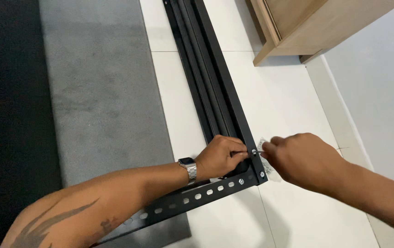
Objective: The person assembles a metal shelving unit by inserting bolts into pre-drilled holes at the corners of the frame and tightening them by hand and with a screwdriver.
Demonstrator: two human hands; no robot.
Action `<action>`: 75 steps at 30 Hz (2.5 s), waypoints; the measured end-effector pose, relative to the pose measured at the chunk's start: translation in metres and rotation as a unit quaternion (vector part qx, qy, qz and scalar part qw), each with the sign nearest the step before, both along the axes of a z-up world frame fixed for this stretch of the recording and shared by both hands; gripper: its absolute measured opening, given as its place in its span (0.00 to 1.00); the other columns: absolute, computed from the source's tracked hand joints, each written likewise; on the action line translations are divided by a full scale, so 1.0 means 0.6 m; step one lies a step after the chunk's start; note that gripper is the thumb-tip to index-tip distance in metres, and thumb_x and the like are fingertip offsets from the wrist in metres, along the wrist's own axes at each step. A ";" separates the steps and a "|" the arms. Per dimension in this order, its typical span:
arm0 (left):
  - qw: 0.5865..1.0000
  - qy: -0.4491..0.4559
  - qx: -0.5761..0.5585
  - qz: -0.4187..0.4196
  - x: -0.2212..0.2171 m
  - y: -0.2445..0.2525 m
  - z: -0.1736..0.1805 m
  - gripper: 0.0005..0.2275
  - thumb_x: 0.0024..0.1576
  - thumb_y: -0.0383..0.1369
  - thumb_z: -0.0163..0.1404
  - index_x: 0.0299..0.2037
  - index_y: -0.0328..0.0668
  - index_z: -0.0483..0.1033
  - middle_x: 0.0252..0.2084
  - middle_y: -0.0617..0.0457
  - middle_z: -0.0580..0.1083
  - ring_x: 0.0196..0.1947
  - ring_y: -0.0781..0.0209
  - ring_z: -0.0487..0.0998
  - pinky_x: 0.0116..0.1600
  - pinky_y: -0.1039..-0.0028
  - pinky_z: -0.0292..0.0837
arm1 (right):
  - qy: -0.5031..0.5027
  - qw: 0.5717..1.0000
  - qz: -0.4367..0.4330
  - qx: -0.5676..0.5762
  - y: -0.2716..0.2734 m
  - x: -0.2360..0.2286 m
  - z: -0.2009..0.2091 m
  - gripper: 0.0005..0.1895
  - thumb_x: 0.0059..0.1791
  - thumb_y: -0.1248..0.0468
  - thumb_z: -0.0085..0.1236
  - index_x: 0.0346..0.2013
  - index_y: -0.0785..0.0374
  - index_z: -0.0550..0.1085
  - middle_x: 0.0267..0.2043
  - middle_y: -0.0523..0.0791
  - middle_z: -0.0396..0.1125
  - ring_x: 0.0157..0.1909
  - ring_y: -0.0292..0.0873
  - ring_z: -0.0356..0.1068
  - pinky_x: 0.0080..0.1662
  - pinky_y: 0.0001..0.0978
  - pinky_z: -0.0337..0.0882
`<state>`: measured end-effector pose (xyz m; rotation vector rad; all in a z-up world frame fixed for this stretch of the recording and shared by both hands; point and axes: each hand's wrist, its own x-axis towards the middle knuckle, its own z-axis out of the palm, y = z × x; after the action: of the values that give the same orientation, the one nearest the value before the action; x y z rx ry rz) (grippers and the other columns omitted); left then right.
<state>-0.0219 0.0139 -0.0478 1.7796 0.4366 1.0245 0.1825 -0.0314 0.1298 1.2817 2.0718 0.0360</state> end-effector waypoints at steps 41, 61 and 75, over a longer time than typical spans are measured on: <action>0.996 -0.052 -0.064 -0.024 0.019 -0.004 -0.049 0.10 0.69 0.22 0.55 0.53 0.38 0.91 0.39 0.41 0.86 0.38 0.51 0.86 0.41 0.65 0.83 | -0.079 0.989 0.088 -0.087 0.028 -0.036 0.031 0.11 0.59 0.69 0.47 0.37 0.57 0.78 0.30 0.45 0.76 0.30 0.49 0.83 0.38 0.42 0.82; 1.000 -0.004 0.021 0.008 0.000 -0.003 0.003 0.16 0.68 0.24 0.54 0.26 0.37 0.66 0.25 0.52 0.68 0.26 0.55 0.69 0.36 0.62 0.63 | -0.061 0.967 0.246 -0.027 0.038 0.025 -0.032 0.08 0.53 0.73 0.55 0.41 0.54 0.72 0.29 0.42 0.68 0.16 0.52 0.68 0.24 0.52 0.67; 1.000 0.012 0.002 -0.006 -0.003 -0.004 0.003 0.14 0.69 0.26 0.53 0.27 0.35 0.72 0.27 0.52 0.71 0.27 0.54 0.72 0.38 0.63 0.67 | 0.037 0.979 -0.188 -0.066 0.046 -0.052 0.021 0.14 0.55 0.59 0.52 0.25 0.52 0.76 0.20 0.42 0.72 0.27 0.47 0.64 0.36 0.41 0.67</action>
<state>-0.0238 0.0118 -0.0460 1.7982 0.4377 0.9974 0.1516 -0.0038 0.1424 1.5885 1.8240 -0.3165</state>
